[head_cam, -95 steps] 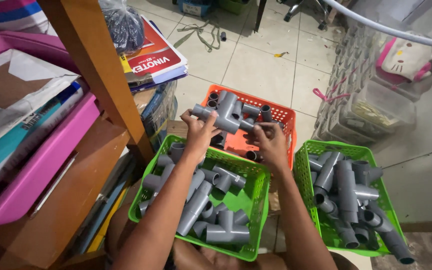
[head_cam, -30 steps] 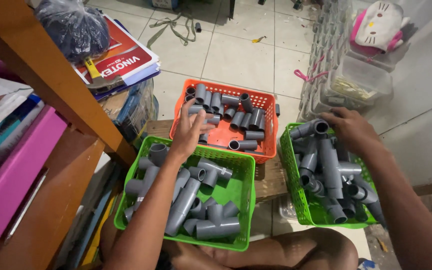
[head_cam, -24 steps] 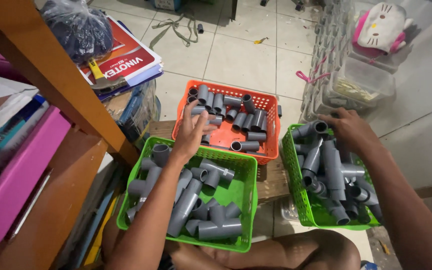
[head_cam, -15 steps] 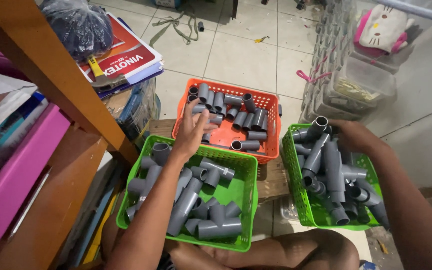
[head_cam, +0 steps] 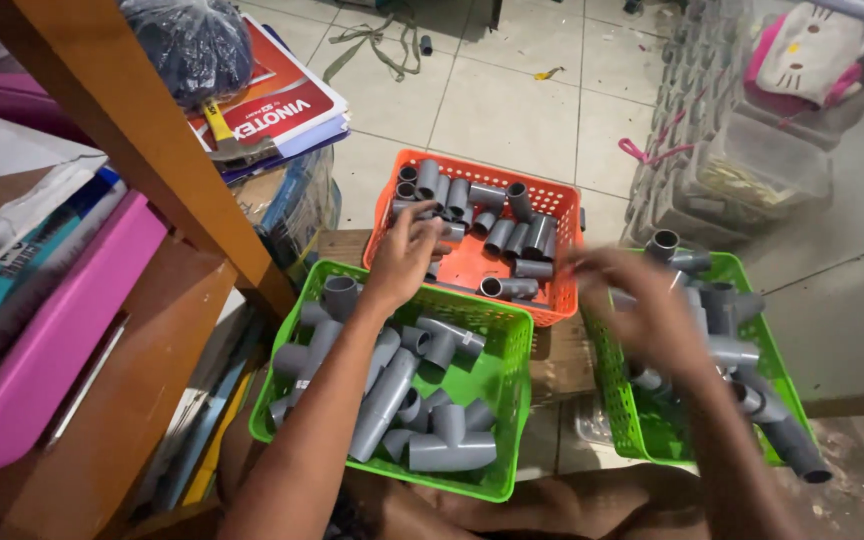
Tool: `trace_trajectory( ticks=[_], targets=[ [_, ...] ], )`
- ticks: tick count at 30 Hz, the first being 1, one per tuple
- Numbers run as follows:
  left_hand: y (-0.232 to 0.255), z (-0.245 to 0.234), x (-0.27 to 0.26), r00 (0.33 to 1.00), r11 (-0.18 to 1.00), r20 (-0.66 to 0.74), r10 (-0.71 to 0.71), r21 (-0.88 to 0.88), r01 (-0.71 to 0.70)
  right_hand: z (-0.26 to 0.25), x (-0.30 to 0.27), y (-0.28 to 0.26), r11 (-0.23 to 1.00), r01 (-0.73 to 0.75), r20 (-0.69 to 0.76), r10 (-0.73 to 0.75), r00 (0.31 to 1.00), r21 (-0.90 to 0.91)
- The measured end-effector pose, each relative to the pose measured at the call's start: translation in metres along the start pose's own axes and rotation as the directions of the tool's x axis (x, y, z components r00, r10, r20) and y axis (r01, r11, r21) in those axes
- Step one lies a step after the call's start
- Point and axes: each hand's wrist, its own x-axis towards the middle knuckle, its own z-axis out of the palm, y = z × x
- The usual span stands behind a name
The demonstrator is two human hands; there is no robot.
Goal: Sorting PVC pipe fittings into different baskets
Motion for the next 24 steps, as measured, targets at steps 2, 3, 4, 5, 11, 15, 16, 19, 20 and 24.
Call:
trace_trajectory(
  ticks=[2, 3, 4, 5, 11, 15, 16, 19, 20, 24],
  targets=[
    [-0.007, 0.000, 0.003, 1.000, 1.000, 0.024, -0.002, -0.017, 0.002, 0.028, -0.010, -0.029, 0.984, 0.107, 0.136, -0.127, 0.983, 0.142],
    [-0.014, 0.000, 0.006, 0.999, 1.000, 0.039, -0.010, -0.025, 0.011, 0.040, -0.015, -0.051, 0.965, 0.164, 0.281, -0.217, 0.935, 0.203],
    [-0.021, 0.001, 0.009, 0.998, 0.999, 0.053, -0.019, -0.032, 0.021, 0.051, -0.020, -0.073, 0.940, 0.209, 0.411, -0.309, 0.858, 0.271],
    [-0.011, 0.000, 0.005, 0.999, 0.999, 0.050, -0.021, -0.030, 0.022, 0.065, -0.026, -0.073, 0.938, 0.210, 0.412, -0.312, 0.856, 0.274],
    [0.000, -0.002, 0.003, 0.997, 0.991, 0.064, -0.052, 0.130, 0.043, 0.129, -0.048, -0.082, 0.912, 0.346, 0.463, -0.410, 0.786, 0.220],
    [0.006, -0.003, 0.005, 0.993, 0.969, 0.066, -0.103, 0.231, 0.085, 0.161, -0.048, -0.075, 0.955, 0.294, 0.370, -0.282, 0.885, 0.022],
    [0.005, -0.003, 0.005, 0.990, 0.969, 0.071, -0.119, 0.226, 0.100, 0.167, -0.048, -0.072, 0.969, 0.245, 0.392, -0.217, 0.894, -0.023],
    [0.007, -0.003, 0.004, 0.986, 0.977, 0.075, -0.150, 0.166, 0.136, 0.186, -0.056, -0.051, 0.974, 0.218, 0.324, -0.225, 0.919, 0.058],
    [0.010, -0.004, 0.003, 0.986, 0.977, 0.073, -0.150, 0.164, 0.136, 0.188, -0.056, -0.047, 0.974, 0.220, 0.326, -0.226, 0.918, 0.058],
    [0.010, -0.003, 0.004, 0.982, 0.971, 0.069, -0.173, 0.176, 0.159, 0.173, -0.050, -0.048, 0.965, 0.207, 0.262, -0.244, 0.934, 0.161]
  ],
)
